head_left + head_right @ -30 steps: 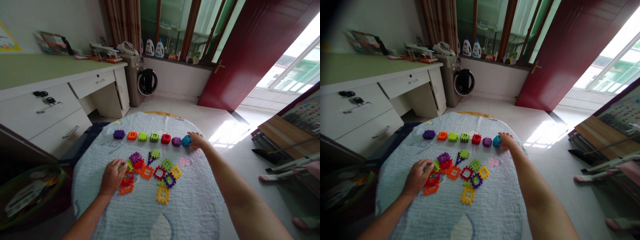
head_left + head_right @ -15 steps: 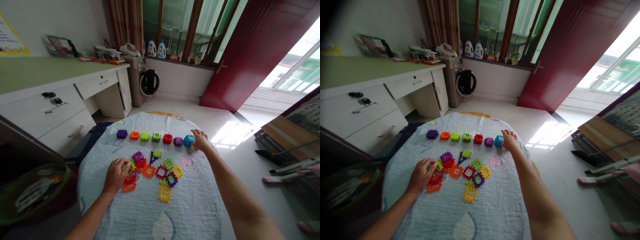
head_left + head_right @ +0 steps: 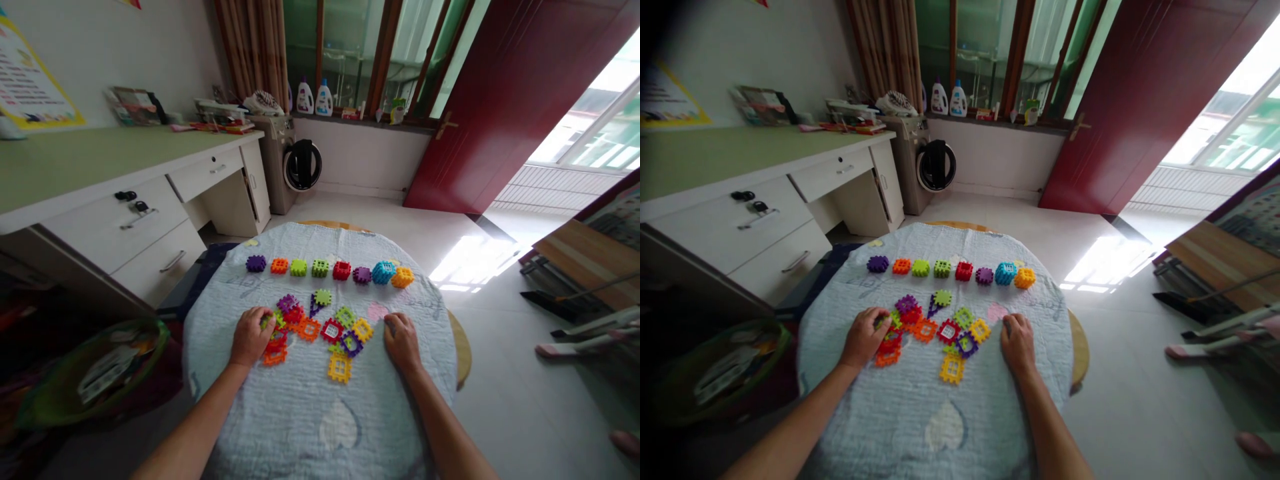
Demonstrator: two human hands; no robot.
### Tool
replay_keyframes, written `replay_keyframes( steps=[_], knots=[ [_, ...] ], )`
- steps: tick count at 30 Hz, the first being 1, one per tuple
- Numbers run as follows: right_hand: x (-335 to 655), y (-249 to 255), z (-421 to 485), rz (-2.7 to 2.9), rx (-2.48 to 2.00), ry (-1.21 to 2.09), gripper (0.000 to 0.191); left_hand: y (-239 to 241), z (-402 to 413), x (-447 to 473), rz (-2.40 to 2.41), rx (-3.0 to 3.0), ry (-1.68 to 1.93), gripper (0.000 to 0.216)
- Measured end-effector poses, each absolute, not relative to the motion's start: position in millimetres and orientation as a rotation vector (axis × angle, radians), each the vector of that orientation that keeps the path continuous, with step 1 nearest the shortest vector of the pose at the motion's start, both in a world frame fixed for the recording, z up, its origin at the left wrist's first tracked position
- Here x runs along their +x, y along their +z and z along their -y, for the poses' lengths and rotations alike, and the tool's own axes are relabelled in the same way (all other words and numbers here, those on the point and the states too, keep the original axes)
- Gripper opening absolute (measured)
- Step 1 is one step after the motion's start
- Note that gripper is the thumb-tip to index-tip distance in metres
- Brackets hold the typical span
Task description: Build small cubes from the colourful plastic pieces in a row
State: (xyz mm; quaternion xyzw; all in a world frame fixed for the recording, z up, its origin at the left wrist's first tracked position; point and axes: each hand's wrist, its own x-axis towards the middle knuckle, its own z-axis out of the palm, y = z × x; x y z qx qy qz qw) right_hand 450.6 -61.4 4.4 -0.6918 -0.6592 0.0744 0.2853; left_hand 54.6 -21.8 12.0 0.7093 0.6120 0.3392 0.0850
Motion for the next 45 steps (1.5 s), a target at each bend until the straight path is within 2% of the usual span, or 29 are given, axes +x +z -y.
replay_keyframes(
  steps=[5,23,34,45],
  knots=[
    [449.6,5.9,59.5,1.779,-1.887,0.156,0.024,8.6,21.3,54.0,-1.837,2.121,1.016,0.010],
    [453.4,-1.6,58.1,1.767,-1.897,0.124,0.024,11.6,22.6,52.9,-1.826,1.996,1.064,0.024],
    [451.7,-2.0,57.1,1.853,-1.954,0.017,0.022,23.3,29.4,61.3,-1.760,2.164,0.891,0.026],
    [448.1,0.4,57.5,1.887,-1.980,-0.054,0.021,12.2,24.1,51.4,-1.755,1.868,1.136,0.020]
  ],
)
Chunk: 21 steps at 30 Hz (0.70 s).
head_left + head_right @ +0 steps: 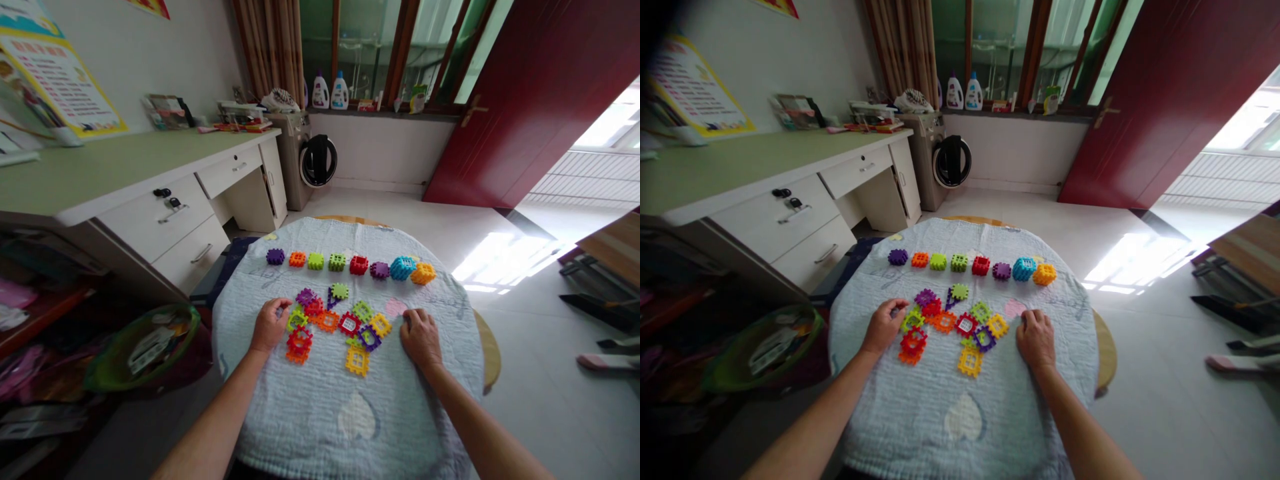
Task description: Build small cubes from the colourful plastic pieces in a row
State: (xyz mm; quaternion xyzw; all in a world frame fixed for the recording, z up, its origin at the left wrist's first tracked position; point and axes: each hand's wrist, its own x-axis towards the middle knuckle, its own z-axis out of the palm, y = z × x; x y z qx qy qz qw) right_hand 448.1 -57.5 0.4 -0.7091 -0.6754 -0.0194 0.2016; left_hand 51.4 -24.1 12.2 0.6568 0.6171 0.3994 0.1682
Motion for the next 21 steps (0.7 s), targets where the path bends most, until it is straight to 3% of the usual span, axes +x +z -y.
replay_keyframes(
  steps=[12,21],
  knots=[
    [443.6,4.8,58.1,1.900,-2.031,-0.080,0.019,50.2,14.8,95.0,-1.659,2.296,0.992,0.020],
    [440.3,8.1,58.8,1.888,-2.050,-0.080,0.019,57.1,-45.3,167.2,-1.421,2.447,0.184,0.053]
  ],
)
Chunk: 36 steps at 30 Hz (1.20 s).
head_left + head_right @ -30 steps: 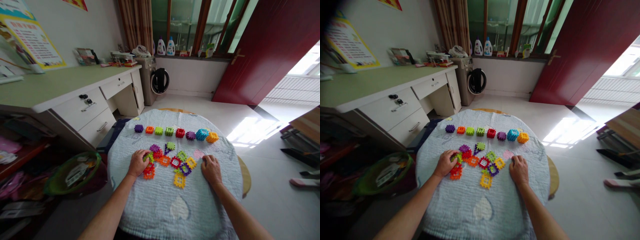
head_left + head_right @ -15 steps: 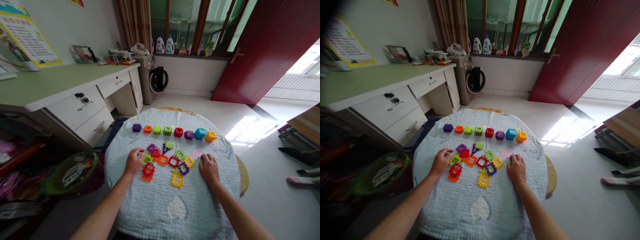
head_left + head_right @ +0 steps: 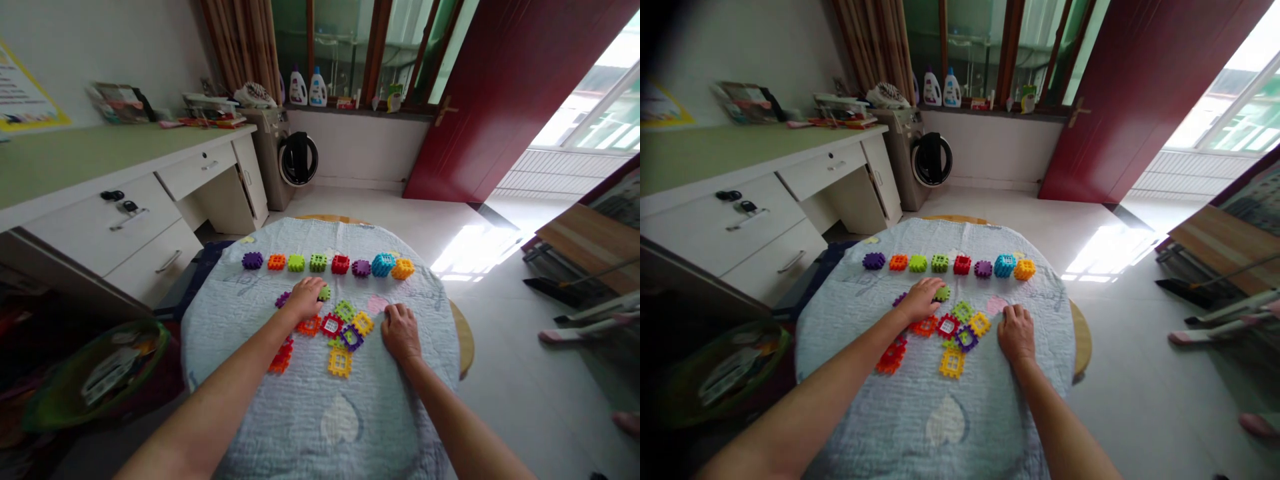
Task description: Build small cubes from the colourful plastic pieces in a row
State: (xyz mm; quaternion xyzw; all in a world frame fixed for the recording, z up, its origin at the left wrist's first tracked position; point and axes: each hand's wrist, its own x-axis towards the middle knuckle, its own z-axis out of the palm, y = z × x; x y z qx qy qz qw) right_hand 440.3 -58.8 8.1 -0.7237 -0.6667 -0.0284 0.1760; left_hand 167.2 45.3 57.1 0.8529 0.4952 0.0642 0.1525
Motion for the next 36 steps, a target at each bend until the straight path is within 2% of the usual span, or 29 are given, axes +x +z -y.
replay_keyframes(
  steps=[8,18,22,27,31,36],
  knots=[
    [438.4,9.4,59.2,1.860,-2.058,-0.074,0.018,51.0,-74.9,166.9,-1.408,2.382,0.087,0.058],
    [437.7,10.4,59.6,1.857,-2.065,-0.065,0.018,54.7,-43.9,194.5,-1.063,2.338,0.348,0.064],
    [437.2,9.9,59.4,1.853,-2.066,-0.076,0.018,58.7,-37.7,208.9,-0.997,2.393,0.175,0.069],
    [437.2,8.7,59.2,1.857,-2.059,-0.087,0.018,75.2,-42.4,226.5,-0.941,2.570,-0.215,0.070],
    [437.5,8.3,59.3,1.855,-2.056,-0.095,0.017,83.0,-43.8,244.0,-0.909,2.753,-0.450,0.053],
    [437.6,7.8,59.2,1.851,-2.060,-0.095,0.017,88.8,-40.9,255.5,-0.875,2.838,-0.485,0.043]
  ],
)
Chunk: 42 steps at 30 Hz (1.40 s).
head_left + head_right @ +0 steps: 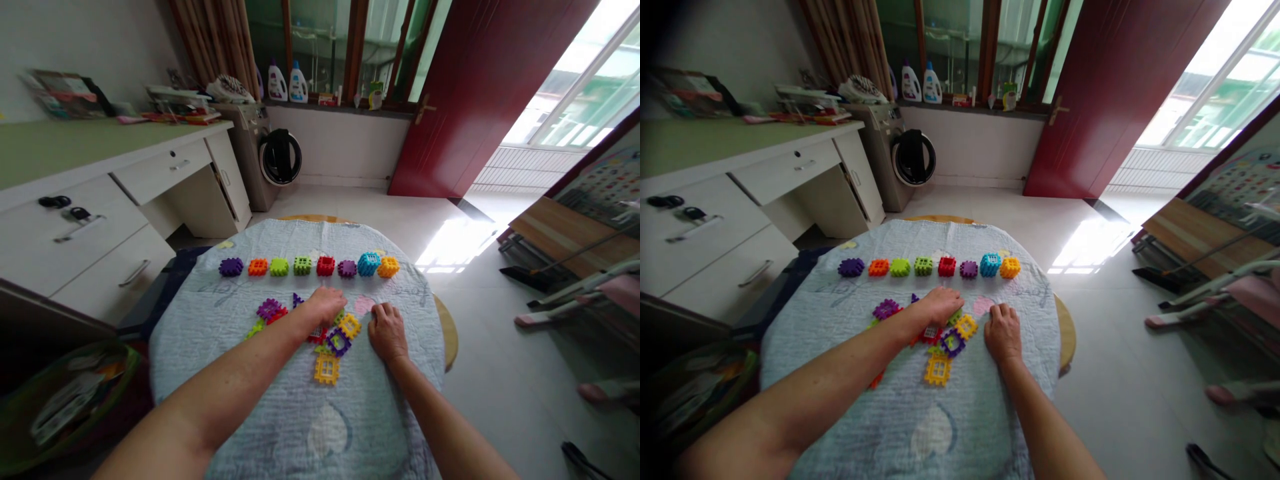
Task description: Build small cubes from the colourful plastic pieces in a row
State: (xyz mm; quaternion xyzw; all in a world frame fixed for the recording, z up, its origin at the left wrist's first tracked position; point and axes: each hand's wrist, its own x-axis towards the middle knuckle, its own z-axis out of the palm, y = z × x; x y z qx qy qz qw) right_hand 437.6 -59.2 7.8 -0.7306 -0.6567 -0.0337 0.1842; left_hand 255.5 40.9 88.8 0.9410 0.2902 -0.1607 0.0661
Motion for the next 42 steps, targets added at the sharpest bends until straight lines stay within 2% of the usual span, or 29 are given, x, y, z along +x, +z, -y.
replay_keyframes(
  steps=[6,12,19,37,42],
  knots=[
    [437.7,7.8,58.9,1.854,-2.057,-0.097,0.017,96.1,-35.1,260.0,-0.798,2.940,-0.517,0.030],
    [437.8,8.4,59.2,1.852,-2.048,-0.075,0.018,92.6,-40.8,254.8,-0.827,2.922,-0.493,0.036],
    [437.4,9.2,59.0,1.846,-2.056,-0.047,0.019,73.8,-56.5,227.4,-0.987,2.824,-0.189,0.047],
    [437.7,10.0,59.5,1.865,-2.058,-0.072,0.019,86.4,-48.6,241.6,-0.868,2.827,-0.396,0.036],
    [437.1,9.7,59.5,1.878,-2.078,-0.083,0.020,78.9,-51.9,239.1,-0.854,2.842,-0.345,0.035]
  ],
)
